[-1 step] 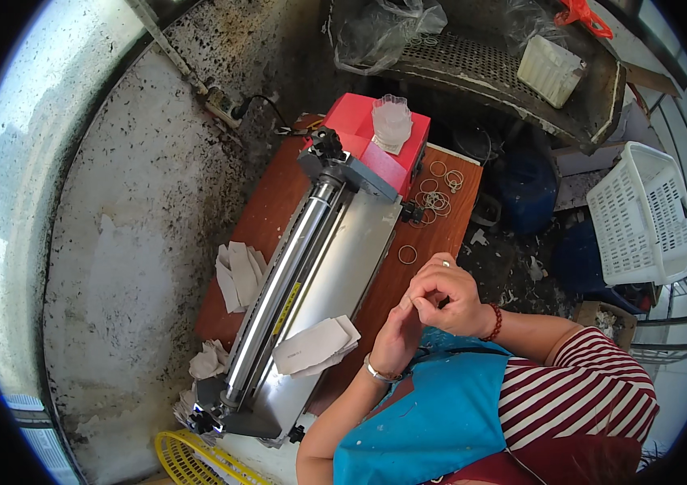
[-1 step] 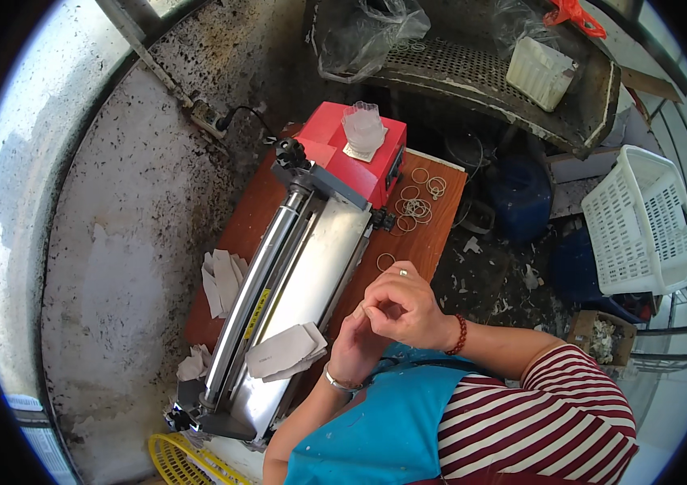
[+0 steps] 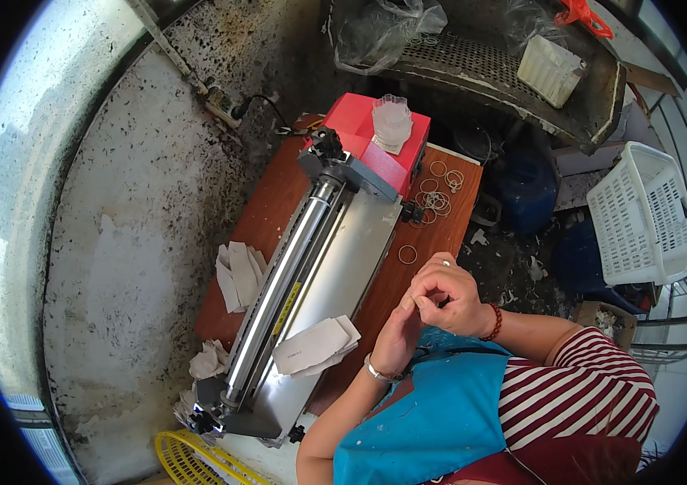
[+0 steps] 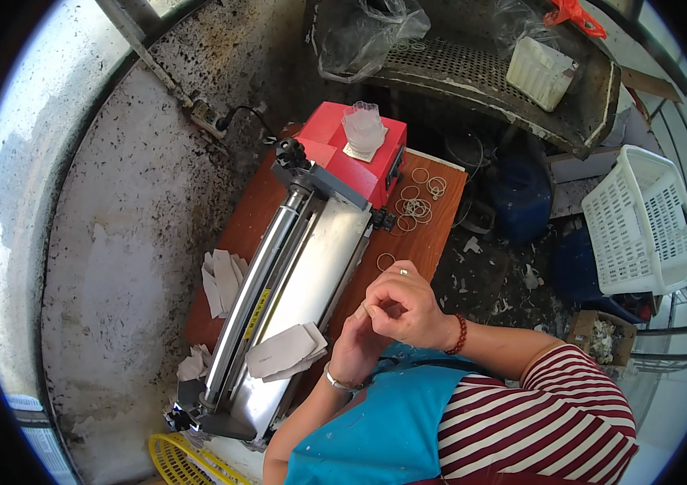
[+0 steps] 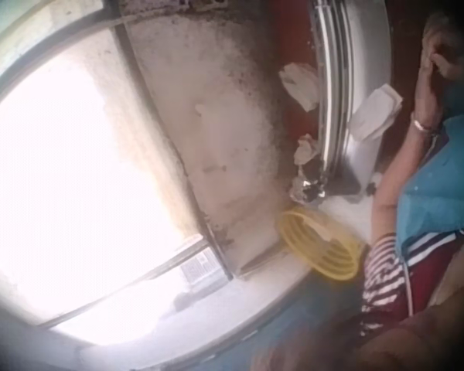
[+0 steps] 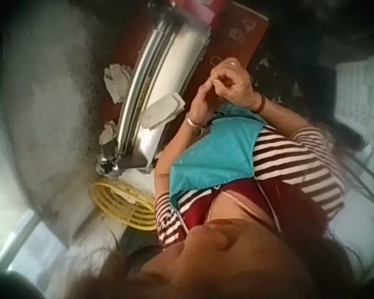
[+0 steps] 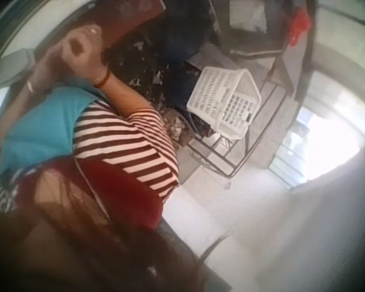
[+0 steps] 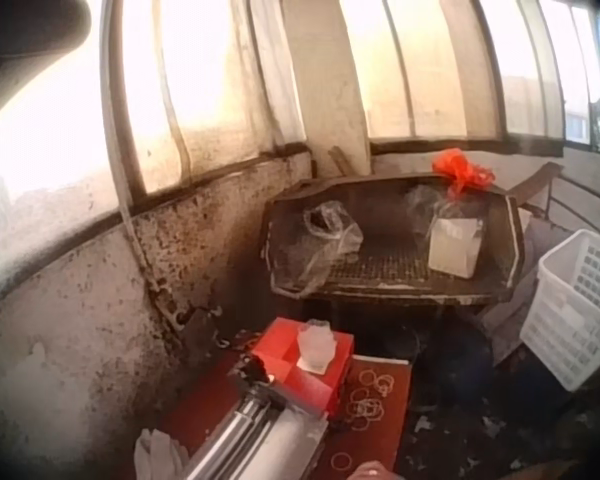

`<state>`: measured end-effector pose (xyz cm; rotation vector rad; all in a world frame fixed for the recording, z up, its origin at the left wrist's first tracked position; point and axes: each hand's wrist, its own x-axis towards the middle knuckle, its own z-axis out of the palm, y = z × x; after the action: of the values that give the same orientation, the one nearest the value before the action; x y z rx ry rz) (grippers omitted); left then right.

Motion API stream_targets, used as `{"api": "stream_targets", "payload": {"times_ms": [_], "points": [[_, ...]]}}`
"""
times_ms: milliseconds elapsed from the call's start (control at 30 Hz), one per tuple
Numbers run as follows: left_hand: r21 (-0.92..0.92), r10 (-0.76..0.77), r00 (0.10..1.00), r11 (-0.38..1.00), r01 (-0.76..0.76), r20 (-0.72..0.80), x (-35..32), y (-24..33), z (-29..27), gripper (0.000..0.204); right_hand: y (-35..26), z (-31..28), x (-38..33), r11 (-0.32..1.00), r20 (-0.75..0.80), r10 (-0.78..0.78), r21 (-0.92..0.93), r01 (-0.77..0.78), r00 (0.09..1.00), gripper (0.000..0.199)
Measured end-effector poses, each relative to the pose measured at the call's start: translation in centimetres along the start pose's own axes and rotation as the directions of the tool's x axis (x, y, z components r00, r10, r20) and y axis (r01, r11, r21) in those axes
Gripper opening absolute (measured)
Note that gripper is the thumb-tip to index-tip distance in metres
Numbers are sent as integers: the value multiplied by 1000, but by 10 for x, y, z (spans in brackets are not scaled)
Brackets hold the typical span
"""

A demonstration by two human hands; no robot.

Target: The person feeds cutout pieces into a roller machine by hand, collects and stacks the processed pieces, and then gathers the entire stack into a bundle.

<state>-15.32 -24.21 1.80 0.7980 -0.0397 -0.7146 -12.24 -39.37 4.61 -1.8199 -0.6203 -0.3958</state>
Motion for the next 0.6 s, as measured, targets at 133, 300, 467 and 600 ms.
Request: {"api": "stream_targets", "payload": {"times_ms": [133, 300, 467, 600], "points": [[88, 79, 997, 993, -80, 14, 1, -1, 0, 57, 5, -7, -1, 995, 40, 16, 100, -20, 999, 6], [275, 221, 973, 941, -196, -64, 5, -2, -2, 52, -2, -11, -6, 985, 76, 110, 122, -119, 991, 16], [397, 376, 920, 865, -307, -108, 3, -2, -2, 37, -13, -5, -14, 906, 161, 281, 281, -317, 946, 21], [475, 451, 883, 810, -344, -130, 1, -3, -2, 27, -8, -7, -13, 626, 301, 462, 556, -547, 834, 21]]}}
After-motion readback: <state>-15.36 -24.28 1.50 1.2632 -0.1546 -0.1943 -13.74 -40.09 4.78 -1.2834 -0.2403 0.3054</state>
